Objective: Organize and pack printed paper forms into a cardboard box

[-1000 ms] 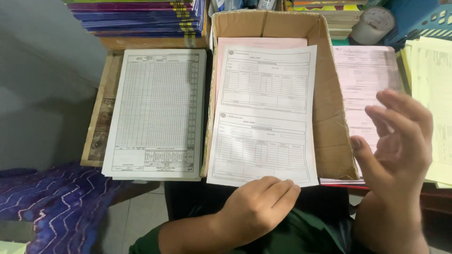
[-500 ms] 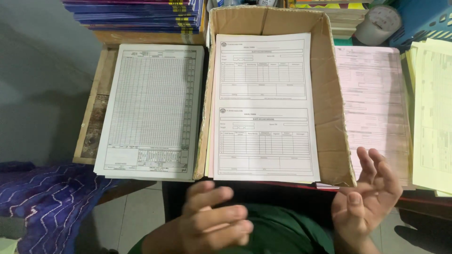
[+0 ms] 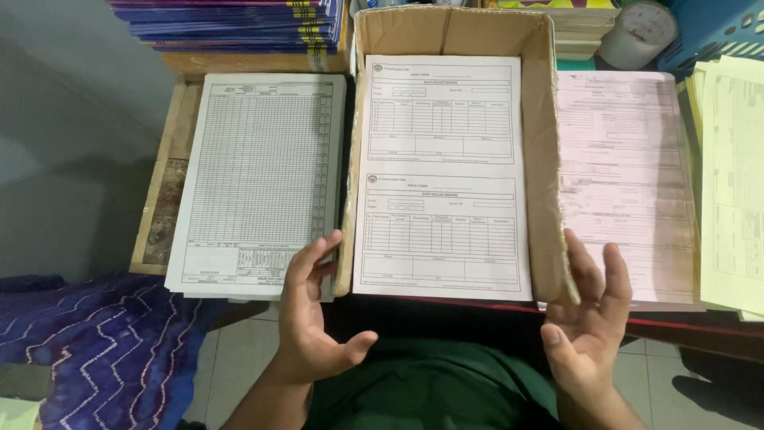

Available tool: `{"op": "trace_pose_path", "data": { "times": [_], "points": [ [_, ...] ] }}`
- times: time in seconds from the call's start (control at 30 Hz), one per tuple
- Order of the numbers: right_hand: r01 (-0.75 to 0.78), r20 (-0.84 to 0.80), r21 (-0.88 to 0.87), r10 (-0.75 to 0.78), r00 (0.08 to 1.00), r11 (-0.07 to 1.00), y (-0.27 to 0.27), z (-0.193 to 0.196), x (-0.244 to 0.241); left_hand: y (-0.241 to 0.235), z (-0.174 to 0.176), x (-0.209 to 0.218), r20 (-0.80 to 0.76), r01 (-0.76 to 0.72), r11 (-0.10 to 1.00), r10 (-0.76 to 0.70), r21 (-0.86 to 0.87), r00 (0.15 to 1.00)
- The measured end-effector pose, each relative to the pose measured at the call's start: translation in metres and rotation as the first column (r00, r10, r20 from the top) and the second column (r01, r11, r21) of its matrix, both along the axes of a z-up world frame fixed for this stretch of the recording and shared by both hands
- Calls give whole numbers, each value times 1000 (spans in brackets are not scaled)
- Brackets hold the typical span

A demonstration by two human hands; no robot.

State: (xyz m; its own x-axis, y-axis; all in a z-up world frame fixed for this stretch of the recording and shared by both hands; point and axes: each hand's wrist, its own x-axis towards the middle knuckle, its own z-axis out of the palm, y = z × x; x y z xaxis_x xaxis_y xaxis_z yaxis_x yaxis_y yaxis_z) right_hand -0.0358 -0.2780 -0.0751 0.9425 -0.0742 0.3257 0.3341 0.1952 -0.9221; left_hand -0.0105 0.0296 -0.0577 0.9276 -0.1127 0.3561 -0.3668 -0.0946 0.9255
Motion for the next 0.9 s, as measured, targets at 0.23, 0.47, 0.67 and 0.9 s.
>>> {"op": "trace_pose_path", "data": {
  "times": [0.23,0.47,0.67,0.9],
  "points": [
    [-112,-11,-85,112,994,990,-18,14,7,7,-5,6,272,-118,938,26,327,962],
    [546,519,-788,-172,838,284,-125,16,18,8,1,9,249,-49,919,-54,391,967],
    [97,184,-968,-397,899,-230,-195,9,7,8,-2,8,201,-15,922,-69,388,977],
    [26,7,-999,-496,868,32,-221,5,-9,8,-1,8,210,-17,921,-70,388,975]
  ]
}}
